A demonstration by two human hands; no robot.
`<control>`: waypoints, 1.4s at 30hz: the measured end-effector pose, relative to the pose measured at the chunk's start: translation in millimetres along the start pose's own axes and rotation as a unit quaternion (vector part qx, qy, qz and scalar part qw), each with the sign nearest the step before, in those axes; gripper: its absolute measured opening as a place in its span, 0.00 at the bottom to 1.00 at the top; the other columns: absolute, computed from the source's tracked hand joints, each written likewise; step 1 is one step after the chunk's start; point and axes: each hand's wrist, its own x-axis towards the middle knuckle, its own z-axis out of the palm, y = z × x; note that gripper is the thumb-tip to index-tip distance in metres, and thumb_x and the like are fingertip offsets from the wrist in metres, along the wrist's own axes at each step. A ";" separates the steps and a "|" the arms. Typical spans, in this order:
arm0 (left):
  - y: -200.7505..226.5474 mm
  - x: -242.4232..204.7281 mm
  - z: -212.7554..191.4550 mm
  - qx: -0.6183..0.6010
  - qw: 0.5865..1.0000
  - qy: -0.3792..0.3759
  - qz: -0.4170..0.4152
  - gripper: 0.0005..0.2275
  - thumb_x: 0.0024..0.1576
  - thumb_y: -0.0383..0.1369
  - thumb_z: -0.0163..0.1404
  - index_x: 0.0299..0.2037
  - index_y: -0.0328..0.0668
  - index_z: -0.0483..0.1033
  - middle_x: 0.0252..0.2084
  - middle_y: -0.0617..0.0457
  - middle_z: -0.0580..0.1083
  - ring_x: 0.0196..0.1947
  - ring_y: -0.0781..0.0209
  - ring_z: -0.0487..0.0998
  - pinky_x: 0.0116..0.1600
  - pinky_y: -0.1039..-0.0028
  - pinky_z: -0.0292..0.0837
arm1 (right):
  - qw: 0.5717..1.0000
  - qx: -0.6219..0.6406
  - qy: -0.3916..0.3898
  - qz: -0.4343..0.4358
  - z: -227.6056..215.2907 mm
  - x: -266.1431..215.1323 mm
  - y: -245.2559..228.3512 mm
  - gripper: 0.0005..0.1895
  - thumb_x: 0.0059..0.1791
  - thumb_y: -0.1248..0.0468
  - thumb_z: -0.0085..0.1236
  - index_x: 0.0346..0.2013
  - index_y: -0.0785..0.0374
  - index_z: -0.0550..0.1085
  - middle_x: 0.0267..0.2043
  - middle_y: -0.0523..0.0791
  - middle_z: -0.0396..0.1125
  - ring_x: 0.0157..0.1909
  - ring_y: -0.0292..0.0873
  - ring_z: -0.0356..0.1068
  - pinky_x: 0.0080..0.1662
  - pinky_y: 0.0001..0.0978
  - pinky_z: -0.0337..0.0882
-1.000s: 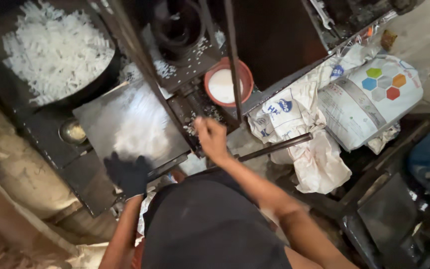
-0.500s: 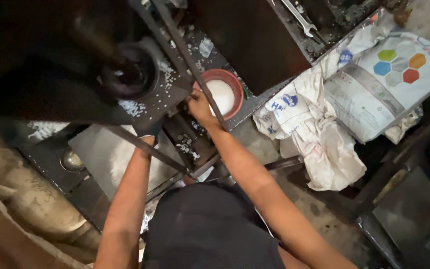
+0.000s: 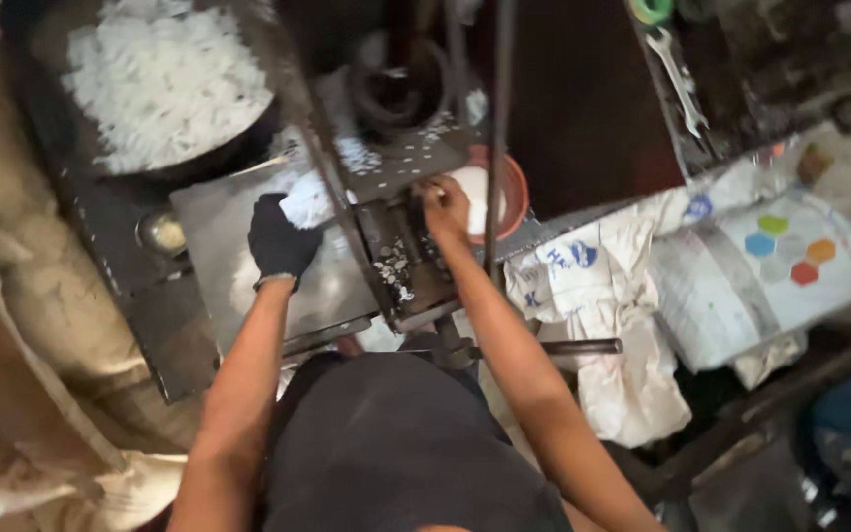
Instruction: The person operates a manual press machine by placing a metal mold on a flat surface, then pulling a lever to activate the press. The person repeatedly positions the mold and cycles the lever to produce small white pellets that fall into a bowl.
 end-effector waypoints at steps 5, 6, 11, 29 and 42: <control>-20.5 -60.2 -65.0 -0.021 0.997 0.042 -0.056 0.27 0.43 0.36 0.66 0.53 0.40 0.71 0.48 0.40 0.74 0.50 0.39 0.76 0.54 0.56 0.72 | 0.998 0.002 -0.016 -0.059 -29.3 -76.4 -101.7 0.06 0.57 0.67 0.58 0.43 0.69 0.78 0.34 0.45 0.71 0.35 0.36 0.66 0.39 0.28 0.68; -27.3 -70.2 -72.0 -0.024 0.996 0.052 -0.069 0.27 0.44 0.37 0.67 0.53 0.40 0.72 0.48 0.40 0.75 0.50 0.39 0.77 0.54 0.57 0.73 | 0.989 -0.055 -0.017 -0.138 -31.2 -96.9 -124.3 0.05 0.56 0.68 0.59 0.39 0.69 0.78 0.34 0.46 0.72 0.35 0.39 0.69 0.40 0.30 0.70; -74.7 -116.2 -87.2 -0.262 0.952 -0.011 -0.157 0.29 0.54 0.39 0.62 0.63 0.36 0.67 0.52 0.45 0.75 0.50 0.56 0.77 0.54 0.68 0.72 | 0.947 -0.058 -0.254 -0.186 -7.0 -167.1 -191.7 0.06 0.53 0.68 0.58 0.38 0.68 0.79 0.36 0.48 0.75 0.36 0.44 0.76 0.41 0.32 0.75; -138.1 -208.2 -83.3 -0.364 0.904 -0.073 -0.214 0.11 0.62 0.28 0.53 0.54 0.35 0.76 0.49 0.50 0.77 0.43 0.65 0.78 0.45 0.73 0.76 | 0.953 -0.179 -0.192 -0.153 143.4 -191.0 -89.3 0.62 0.34 0.53 0.76 0.72 0.69 0.49 0.67 0.60 0.57 0.69 0.62 0.57 0.69 0.51 0.58; -0.6 -143.4 -34.0 -0.109 0.990 -0.046 -0.076 0.23 0.65 0.43 0.51 0.67 0.39 0.70 0.34 0.40 0.79 0.33 0.44 0.81 0.38 0.60 0.74 | 0.944 -0.050 -0.310 -0.102 0.0 -173.4 -176.4 0.14 0.53 0.61 0.63 0.52 0.62 0.78 0.46 0.49 0.76 0.46 0.44 0.79 0.48 0.33 0.77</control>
